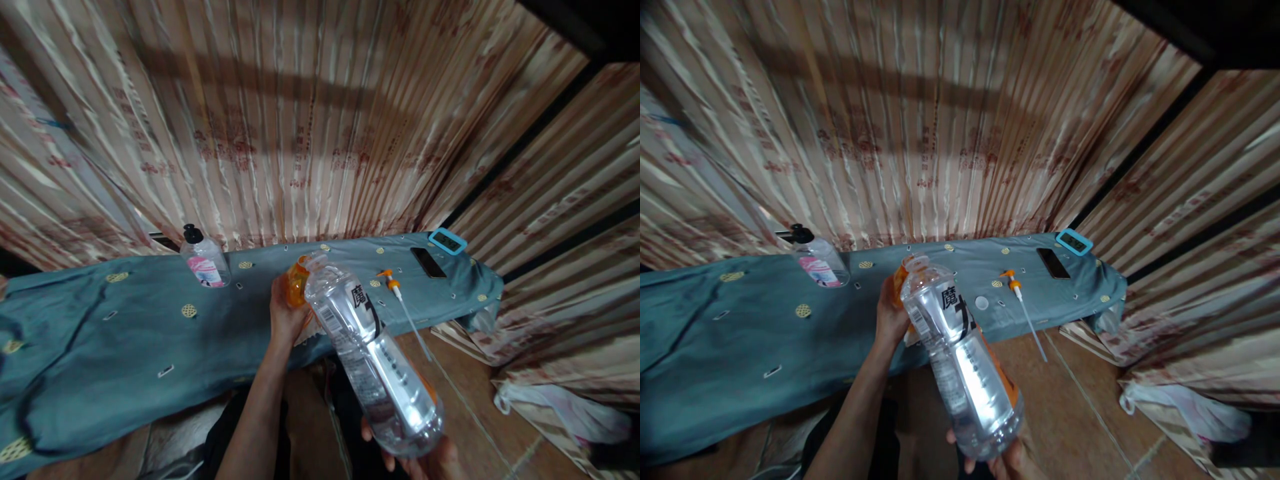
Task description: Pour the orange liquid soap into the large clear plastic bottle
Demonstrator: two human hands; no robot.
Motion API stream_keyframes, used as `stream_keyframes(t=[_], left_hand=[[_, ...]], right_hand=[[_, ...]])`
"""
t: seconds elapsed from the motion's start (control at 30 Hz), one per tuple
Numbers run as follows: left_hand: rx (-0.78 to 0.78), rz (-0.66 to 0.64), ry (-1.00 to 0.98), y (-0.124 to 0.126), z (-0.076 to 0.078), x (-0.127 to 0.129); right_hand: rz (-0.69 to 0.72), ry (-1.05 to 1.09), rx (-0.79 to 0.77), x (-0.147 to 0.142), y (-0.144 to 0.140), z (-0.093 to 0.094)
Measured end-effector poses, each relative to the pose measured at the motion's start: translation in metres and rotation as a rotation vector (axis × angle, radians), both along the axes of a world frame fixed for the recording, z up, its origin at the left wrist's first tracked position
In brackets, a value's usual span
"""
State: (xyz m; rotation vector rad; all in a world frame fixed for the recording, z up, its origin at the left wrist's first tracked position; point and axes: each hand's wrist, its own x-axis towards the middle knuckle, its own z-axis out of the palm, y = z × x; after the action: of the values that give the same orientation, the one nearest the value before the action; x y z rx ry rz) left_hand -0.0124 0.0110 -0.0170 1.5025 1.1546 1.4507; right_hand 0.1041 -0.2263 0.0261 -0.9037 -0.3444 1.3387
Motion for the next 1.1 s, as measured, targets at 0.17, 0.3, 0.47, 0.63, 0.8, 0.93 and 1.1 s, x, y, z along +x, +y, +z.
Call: stream_keyframes(t=[0.17, 0.3, 0.47, 0.63, 0.8, 0.93, 1.1], left_hand=[[0.0, -0.01, -0.023, 0.002, -0.004, 0.001], [-0.004, -0.006, -0.041, 0.003, -0.007, 0.002], [-0.042, -0.015, -0.08, 0.005, -0.009, 0.004], [-0.027, -0.024, -0.113, 0.006, -0.009, 0.004], [0.005, 0.005, -0.058, 0.006, -0.009, 0.003], [0.015, -0.009, -0.069, 0.006, -0.011, 0.003], [0.009, -0.019, -0.077, 0.007, -0.012, 0.003]], right_hand=[[0.021, -0.046, 0.004, 0.0, 0.0, 0.002], [0.011, -0.033, -0.016, -0.001, 0.001, 0.006], [0.016, -0.021, -0.004, -0.002, 0.002, 0.007], [0.014, -0.041, 0.004, -0.001, 0.001, 0.005], [0.01, -0.064, -0.026, -0.001, 0.001, 0.004], [-0.003, -0.065, -0.034, -0.002, 0.002, 0.006], [-0.002, -0.051, -0.036, 0.0, -0.002, 0.003]])
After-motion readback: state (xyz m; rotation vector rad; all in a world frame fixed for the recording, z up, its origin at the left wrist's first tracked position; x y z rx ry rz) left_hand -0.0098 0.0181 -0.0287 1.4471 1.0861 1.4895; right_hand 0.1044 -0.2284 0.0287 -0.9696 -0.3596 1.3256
